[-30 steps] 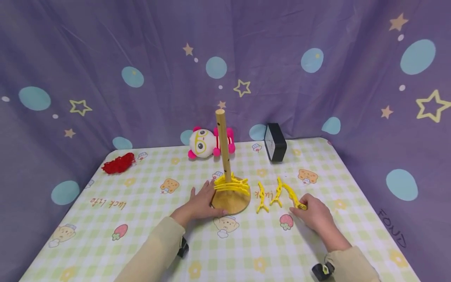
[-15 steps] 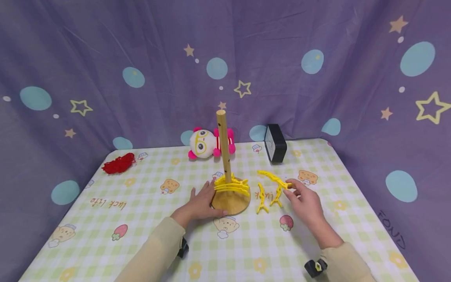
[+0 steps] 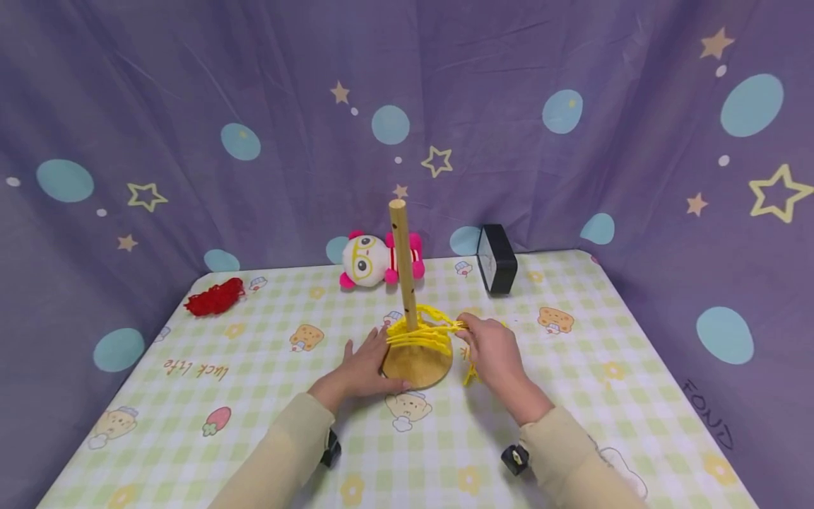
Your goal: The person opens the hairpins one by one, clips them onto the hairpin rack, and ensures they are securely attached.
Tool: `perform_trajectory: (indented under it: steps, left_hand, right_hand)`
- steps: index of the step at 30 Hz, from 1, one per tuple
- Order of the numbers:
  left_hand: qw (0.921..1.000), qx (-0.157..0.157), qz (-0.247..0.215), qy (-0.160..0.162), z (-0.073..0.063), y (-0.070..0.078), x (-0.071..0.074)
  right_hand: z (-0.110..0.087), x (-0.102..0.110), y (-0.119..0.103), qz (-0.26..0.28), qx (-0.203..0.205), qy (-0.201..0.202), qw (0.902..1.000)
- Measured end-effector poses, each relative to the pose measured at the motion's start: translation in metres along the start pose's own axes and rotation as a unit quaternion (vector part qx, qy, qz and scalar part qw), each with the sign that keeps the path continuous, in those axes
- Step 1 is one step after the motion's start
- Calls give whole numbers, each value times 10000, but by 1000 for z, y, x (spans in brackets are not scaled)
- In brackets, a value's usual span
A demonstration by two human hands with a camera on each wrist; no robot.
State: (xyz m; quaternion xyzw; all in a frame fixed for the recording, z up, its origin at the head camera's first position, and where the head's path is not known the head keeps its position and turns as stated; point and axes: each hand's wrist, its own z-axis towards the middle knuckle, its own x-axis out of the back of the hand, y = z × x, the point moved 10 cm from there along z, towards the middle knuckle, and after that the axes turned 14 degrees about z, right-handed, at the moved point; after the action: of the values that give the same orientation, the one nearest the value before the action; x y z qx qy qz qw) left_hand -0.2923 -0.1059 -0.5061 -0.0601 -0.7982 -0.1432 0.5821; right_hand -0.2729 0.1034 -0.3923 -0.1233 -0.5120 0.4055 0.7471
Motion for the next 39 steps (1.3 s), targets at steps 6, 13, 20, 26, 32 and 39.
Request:
perform_trajectory:
  steps: [6,13,20,26,32,39]
  left_hand:
    - [10000,-3,15,20,0,1,0]
    - [9999,-86,-23,60,-1,2,-2]
    - [9999,-98,-30,85,-2,2,1]
    - [9999,-109,-7,103,-1,1,3]
    - [9999,-66,59,95,-1,-1,5]
    - [10000,-48,-30,65,-2,0,3]
  right_hand:
    - [13,-16,-19,-267,472,103,9985]
    - [13,-33,-7,297,-123,-557,9979]
    - [1,-19,22,1097,-1080,-692,9857]
    - [-16,-1,60,602,-1707,-499,9822]
    - [-33,-2,83,236,-2247,-911,9699]
    - [-48,-10,104,-86,-2901,-1338,9476]
